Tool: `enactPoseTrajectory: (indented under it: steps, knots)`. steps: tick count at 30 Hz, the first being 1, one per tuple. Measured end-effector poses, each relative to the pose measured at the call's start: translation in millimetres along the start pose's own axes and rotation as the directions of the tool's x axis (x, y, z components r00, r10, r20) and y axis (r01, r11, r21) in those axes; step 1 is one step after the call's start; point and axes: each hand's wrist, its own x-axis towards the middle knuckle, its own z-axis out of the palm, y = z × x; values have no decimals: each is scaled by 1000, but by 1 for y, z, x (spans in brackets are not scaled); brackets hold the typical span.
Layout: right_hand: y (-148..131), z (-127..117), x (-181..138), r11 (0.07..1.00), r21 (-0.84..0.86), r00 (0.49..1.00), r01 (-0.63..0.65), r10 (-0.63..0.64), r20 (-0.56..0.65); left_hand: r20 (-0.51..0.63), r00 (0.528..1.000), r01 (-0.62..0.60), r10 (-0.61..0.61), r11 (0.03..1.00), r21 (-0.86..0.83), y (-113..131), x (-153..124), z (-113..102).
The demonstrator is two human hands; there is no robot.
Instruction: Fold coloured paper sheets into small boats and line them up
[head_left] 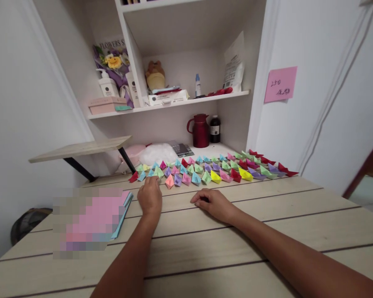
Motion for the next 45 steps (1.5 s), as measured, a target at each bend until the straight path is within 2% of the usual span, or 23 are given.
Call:
enactPoseTrajectory:
  steps: [4, 7, 13, 25, 30, 37, 45]
  knots:
    - [0, 0, 0, 1000, 19, 1000, -6, 6, 8, -37, 995, 95, -97, 994, -52, 6, -6, 4]
    - [1, 0, 1, 1000, 22, 1000, -17, 17, 15, -23, 989, 141, -143, 987, -82, 5, -11, 2]
    - [1, 2, 1, 1000, 21, 1000, -11, 11, 18, 47, 985, 168, -164, 977, -127, 6, -15, 1]
    - [-1, -2, 0, 1000, 20, 1000, 11, -12, 23, 97, 962, 267, -255, 952, -151, 1, -12, -6]
    - [-3, -4, 0, 1000, 15, 999, 8, -9, 36, 177, 962, 233, -210, 965, -123, 0, -8, -1]
    - [-3, -5, -1, 999, 40, 999, 11, -13, 38, 229, 970, 105, -79, 989, -101, 0, -1, 8]
    - [-3, -5, 0, 1000, 24, 999, 5, -6, 43, 262, 958, 117, -113, 993, -1, -3, 3, 17]
